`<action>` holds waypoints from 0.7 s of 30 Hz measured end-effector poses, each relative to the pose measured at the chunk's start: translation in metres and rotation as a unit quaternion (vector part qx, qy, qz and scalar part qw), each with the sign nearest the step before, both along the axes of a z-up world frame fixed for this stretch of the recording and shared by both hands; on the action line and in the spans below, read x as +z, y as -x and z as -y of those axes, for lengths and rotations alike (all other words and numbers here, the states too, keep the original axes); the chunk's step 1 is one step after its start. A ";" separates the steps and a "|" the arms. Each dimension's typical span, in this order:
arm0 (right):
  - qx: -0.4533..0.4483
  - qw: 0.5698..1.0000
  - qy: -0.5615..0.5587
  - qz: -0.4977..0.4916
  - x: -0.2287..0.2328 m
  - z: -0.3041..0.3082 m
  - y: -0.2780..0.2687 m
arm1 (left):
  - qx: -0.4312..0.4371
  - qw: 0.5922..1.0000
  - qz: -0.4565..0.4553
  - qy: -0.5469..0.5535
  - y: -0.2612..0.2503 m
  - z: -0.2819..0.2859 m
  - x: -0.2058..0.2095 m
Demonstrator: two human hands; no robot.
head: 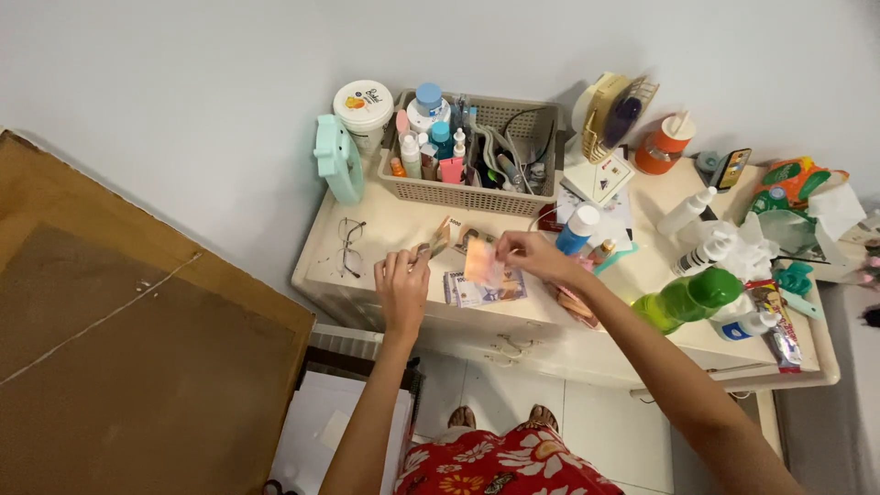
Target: The person counts currency by hand on a dresser, places it into a small bag, and then packs a plastic packet and a blister pack of pills into the same bag before hanging it on a wall hook.
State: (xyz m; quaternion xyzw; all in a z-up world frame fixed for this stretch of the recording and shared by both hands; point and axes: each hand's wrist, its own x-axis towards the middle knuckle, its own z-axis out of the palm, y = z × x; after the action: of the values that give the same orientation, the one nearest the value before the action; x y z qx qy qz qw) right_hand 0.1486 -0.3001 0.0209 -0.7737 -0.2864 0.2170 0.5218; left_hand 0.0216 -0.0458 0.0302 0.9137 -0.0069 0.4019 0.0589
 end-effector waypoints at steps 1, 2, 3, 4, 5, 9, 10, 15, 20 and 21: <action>0.000 1.000 0.000 0.001 0.002 -0.001 0.001 | 0.000 1.000 0.001 0.000 0.000 0.000 -0.004; 0.016 1.000 0.008 0.014 0.004 -0.002 0.002 | 0.002 1.000 -0.002 0.003 0.001 -0.001 -0.008; 0.033 0.999 0.016 0.026 0.006 -0.004 0.003 | 0.006 1.000 -0.006 0.006 0.002 -0.001 -0.012; 0.034 0.999 0.016 0.026 -0.008 -0.004 0.000 | 0.006 1.000 -0.006 0.006 0.006 -0.001 -0.010; 0.007 0.999 -0.001 -0.035 -0.021 -0.006 -0.006 | 0.009 1.000 -0.011 0.009 0.008 -0.001 -0.008; 0.019 0.992 -0.071 -0.101 -0.053 -0.019 -0.023 | 0.008 1.000 0.012 0.008 0.014 0.002 -0.008; 0.022 0.992 -0.071 -0.101 -0.051 -0.021 -0.018 | 0.010 1.000 0.012 0.008 0.018 0.005 -0.005; 0.046 0.997 -0.035 -0.057 -0.116 -0.045 -0.056 | -0.014 1.000 -0.006 0.013 0.028 0.017 0.006; 0.061 0.998 -0.003 -0.005 -0.123 -0.054 -0.061 | 0.006 1.000 -0.004 0.024 0.024 0.013 0.001; 0.060 0.998 -0.001 0.006 -0.096 -0.053 -0.048 | 0.015 1.000 -0.006 0.025 0.024 0.011 -0.002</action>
State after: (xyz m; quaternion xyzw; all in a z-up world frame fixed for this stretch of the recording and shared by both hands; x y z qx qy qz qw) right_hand 0.1967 -0.2475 -0.0753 -0.7560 -0.3354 0.2432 0.5068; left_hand -0.0025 -0.0573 0.0278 0.9146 0.0170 0.3969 0.0756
